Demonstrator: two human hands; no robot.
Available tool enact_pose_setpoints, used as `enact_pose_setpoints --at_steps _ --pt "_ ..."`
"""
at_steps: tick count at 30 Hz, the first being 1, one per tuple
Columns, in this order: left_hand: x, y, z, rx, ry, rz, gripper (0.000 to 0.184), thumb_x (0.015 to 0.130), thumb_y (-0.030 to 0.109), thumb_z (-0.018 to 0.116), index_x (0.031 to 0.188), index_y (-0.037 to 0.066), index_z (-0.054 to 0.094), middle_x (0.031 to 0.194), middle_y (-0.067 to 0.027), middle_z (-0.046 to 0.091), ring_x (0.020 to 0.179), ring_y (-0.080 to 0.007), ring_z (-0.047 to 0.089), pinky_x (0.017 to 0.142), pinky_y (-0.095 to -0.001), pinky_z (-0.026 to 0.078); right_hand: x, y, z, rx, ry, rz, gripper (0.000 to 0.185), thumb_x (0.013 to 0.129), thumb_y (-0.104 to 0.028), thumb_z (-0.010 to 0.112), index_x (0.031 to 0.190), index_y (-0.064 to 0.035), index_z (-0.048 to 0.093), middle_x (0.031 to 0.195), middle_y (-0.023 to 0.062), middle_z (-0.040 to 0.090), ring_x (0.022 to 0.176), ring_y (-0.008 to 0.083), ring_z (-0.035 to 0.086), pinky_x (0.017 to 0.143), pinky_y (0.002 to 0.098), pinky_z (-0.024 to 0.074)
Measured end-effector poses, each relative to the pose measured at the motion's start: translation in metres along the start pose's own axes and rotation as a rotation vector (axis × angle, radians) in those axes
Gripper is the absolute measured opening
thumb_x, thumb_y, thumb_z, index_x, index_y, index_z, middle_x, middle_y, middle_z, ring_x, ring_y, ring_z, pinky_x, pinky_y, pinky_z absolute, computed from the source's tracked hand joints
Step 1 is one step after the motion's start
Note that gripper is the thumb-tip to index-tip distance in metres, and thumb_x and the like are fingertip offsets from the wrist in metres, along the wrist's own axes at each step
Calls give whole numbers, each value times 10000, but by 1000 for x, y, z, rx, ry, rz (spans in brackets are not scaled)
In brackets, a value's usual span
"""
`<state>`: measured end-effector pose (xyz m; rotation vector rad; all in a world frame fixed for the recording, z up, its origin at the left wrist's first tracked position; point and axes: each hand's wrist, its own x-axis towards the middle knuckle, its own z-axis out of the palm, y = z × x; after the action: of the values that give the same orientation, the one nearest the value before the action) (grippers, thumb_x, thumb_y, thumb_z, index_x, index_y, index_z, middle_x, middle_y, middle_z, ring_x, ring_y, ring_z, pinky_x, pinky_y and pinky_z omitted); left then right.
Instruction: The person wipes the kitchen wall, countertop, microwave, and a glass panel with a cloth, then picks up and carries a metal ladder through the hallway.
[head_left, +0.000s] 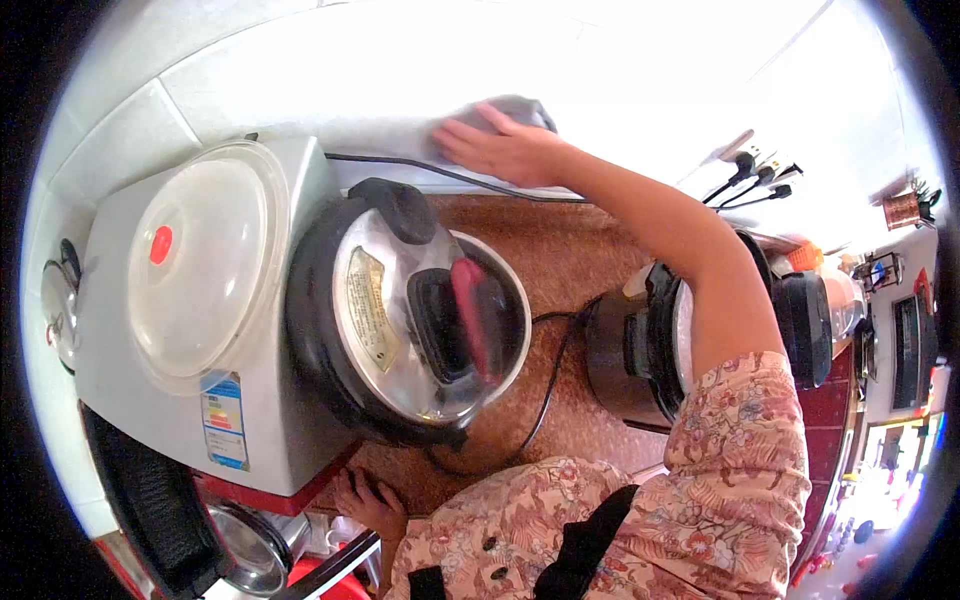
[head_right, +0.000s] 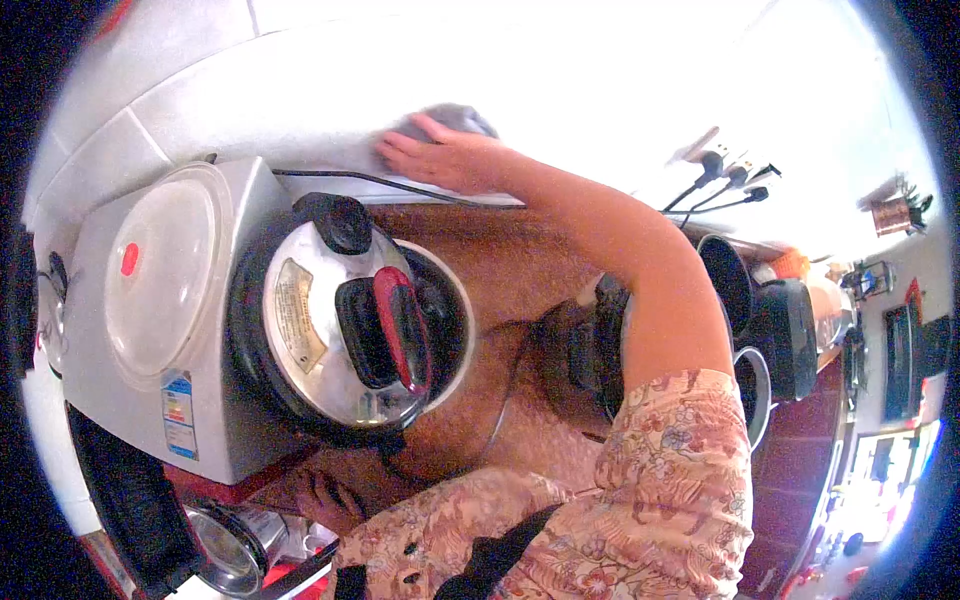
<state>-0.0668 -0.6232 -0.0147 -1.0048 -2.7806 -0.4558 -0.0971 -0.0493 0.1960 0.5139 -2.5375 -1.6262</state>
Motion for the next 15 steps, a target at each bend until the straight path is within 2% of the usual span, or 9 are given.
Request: enact_pose_setpoints --at_steps 4,7,10,11,14,15 --pt "-3 -3 3 13 -25 -2 470 905 312 462 1278 28 491 1363 -233 426 1282 -445 346 1036 -571 236 -61 -9 13 -17 -119 -137 620 857 -357 459 1433 -148 364 1541 55 237 1417 242 214 1142 510 114" --pt "-2 -2 4 17 -15 -19 469 905 316 465 1280 36 490 1363 -231 429 1279 -444 350 1032 -574 239 -98 -3 23 -45 -77 -163 613 848 -354 446 1421 -149 376 1545 53 227 1422 232 208 1147 507 101" --pt "-3 -3 3 22 -9 -25 462 903 314 471 1278 46 491 1361 -232 430 1265 -443 364 1019 -581 249 -125 13 20 25 -126 -266 651 797 -352 484 1404 -129 405 1518 64 287 1418 236 224 1148 507 150" --pt "-2 -5 7 2 4 -17 458 902 312 473 1275 47 490 1358 -235 431 1260 -443 369 1014 -584 252 -128 17 16 30 -156 -270 626 812 -346 477 1400 -142 416 1526 59 273 1419 243 217 1145 513 138" --pt "-1 -9 12 -22 36 8 452 900 306 478 1268 45 489 1349 -244 435 1245 -447 380 1000 -587 268 -119 33 18 50 -134 -90 614 851 -329 492 1432 -171 368 1528 51 272 1411 229 236 1122 516 184" --pt "-1 -9 10 -21 42 22 450 900 305 479 1266 43 489 1346 -247 436 1241 -448 383 995 -587 274 -105 47 -1 101 -140 47 623 857 -257 531 1449 -200 343 1536 46 259 1417 228 222 1108 524 222"
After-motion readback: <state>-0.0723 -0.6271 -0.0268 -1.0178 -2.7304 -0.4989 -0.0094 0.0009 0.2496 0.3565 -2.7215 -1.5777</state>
